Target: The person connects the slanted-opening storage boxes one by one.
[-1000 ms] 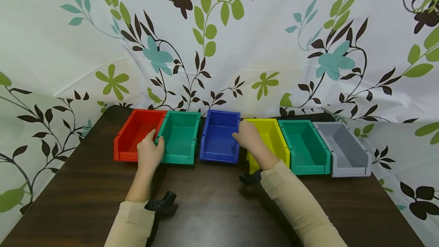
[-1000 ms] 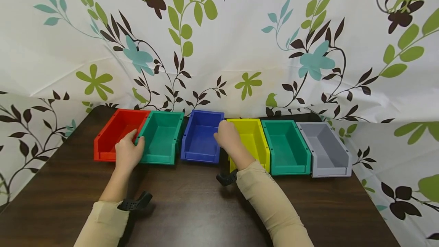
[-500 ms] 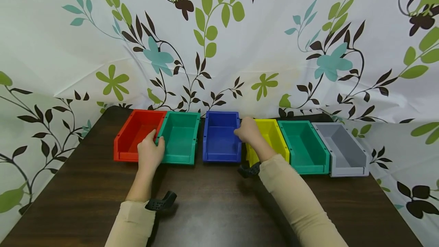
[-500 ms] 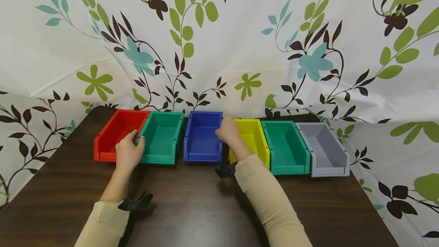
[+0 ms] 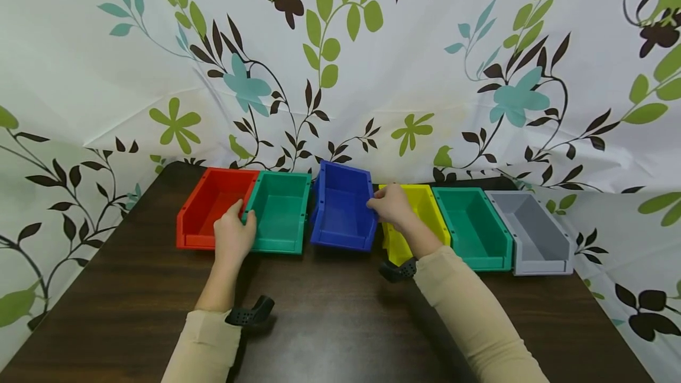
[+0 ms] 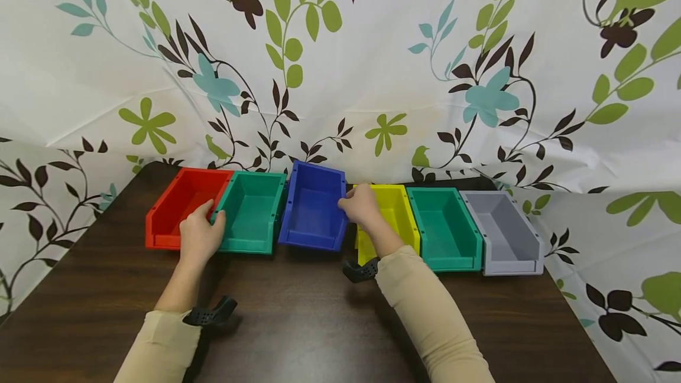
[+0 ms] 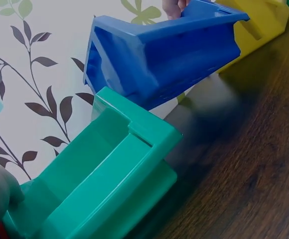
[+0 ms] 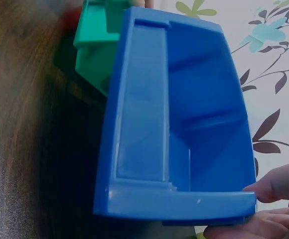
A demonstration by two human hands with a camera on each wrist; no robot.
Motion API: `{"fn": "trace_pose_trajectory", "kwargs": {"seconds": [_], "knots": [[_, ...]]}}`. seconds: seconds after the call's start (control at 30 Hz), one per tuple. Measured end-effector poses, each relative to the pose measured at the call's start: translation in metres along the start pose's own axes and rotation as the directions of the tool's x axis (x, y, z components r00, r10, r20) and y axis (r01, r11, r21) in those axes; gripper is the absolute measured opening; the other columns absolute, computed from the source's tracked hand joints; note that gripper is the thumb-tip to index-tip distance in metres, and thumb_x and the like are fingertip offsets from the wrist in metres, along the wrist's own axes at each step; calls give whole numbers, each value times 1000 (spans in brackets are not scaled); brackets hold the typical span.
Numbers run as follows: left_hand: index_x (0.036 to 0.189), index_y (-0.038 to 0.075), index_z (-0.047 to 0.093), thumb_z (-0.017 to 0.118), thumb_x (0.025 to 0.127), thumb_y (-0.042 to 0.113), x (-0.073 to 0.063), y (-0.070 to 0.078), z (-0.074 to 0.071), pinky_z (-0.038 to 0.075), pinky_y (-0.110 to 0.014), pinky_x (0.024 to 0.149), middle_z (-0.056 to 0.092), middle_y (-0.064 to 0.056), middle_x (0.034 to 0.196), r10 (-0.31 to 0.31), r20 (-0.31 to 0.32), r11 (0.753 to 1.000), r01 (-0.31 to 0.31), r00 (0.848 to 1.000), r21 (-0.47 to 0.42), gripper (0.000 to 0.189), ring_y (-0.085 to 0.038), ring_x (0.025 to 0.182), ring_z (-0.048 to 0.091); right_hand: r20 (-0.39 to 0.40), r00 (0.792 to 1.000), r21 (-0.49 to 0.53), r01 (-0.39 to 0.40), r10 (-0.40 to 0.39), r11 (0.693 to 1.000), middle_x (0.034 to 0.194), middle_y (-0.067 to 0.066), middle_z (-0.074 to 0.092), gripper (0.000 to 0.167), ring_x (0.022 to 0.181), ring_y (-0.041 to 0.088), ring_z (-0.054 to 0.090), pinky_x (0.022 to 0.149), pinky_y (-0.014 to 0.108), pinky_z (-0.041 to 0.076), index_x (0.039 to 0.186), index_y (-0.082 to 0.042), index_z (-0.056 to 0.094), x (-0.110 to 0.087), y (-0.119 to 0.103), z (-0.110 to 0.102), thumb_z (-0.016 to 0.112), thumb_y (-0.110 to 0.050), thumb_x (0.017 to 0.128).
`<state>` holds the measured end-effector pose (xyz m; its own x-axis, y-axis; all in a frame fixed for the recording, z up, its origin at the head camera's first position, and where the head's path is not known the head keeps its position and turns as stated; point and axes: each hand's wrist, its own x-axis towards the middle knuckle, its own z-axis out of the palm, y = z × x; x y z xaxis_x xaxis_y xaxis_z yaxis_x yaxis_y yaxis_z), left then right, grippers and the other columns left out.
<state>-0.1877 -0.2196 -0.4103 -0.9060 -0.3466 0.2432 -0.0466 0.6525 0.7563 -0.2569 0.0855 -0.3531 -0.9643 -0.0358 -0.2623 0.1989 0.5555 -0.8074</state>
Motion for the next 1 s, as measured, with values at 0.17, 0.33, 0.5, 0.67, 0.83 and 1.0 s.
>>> {"fn": "trace_pose_trajectory", "kwargs": {"seconds": [0.17, 0.33, 0.5, 0.67, 0.83, 1.0], "knots": [[134, -10, 45, 53, 94, 14, 1, -1, 1, 45, -55, 93, 52, -30, 132, -3, -2, 1000, 3, 1000, 1, 47, -46, 111, 56, 22, 1000, 65, -19, 18, 998, 119, 22, 61, 40, 98, 29, 67, 76, 36, 57, 124, 9, 54, 2, 1, 0, 59, -10, 89], [132, -11, 47, 54, 93, 13, 0, 1, 2, 46, -56, 91, 54, -30, 129, 9, -28, 1000, -9, 1000, 9, 46, -47, 108, 57, 28, 999, 75, -24, 22, 997, 115, 22, 63, 39, 94, 27, 68, 75, 36, 57, 122, 9, 55, 2, -1, -1, 60, -10, 89], [130, -12, 49, 53, 93, 13, 0, 1, 3, 46, -56, 91, 55, -31, 126, 25, -54, 1000, -25, 998, 11, 45, -47, 105, 59, 28, 999, 79, -20, 18, 997, 110, 22, 64, 36, 84, 22, 68, 72, 34, 58, 118, 10, 57, 1, -4, -1, 60, -8, 87], [130, -12, 50, 54, 93, 14, 1, 1, 5, 47, -55, 90, 56, -31, 125, 32, -62, 999, -31, 998, 10, 45, -46, 103, 60, 27, 999, 83, -22, 20, 996, 112, 22, 64, 38, 89, 25, 69, 74, 36, 57, 121, 10, 56, 0, -5, -2, 60, -9, 88], [129, -12, 50, 54, 92, 13, 1, 1, 4, 47, -56, 89, 56, -31, 125, 31, -65, 999, -31, 997, 10, 45, -46, 103, 60, 16, 1000, 71, -19, 18, 997, 114, 22, 64, 38, 91, 26, 69, 76, 36, 57, 121, 9, 57, 0, -4, 0, 60, -10, 88], [129, -12, 50, 54, 92, 13, 0, 1, 4, 47, -56, 89, 56, -31, 124, 31, -66, 1000, -31, 997, 3, 45, -47, 102, 60, 4, 1000, 68, -20, 20, 997, 114, 22, 63, 38, 94, 28, 68, 77, 37, 56, 121, 9, 57, -3, -5, 1, 60, -10, 87]]}}
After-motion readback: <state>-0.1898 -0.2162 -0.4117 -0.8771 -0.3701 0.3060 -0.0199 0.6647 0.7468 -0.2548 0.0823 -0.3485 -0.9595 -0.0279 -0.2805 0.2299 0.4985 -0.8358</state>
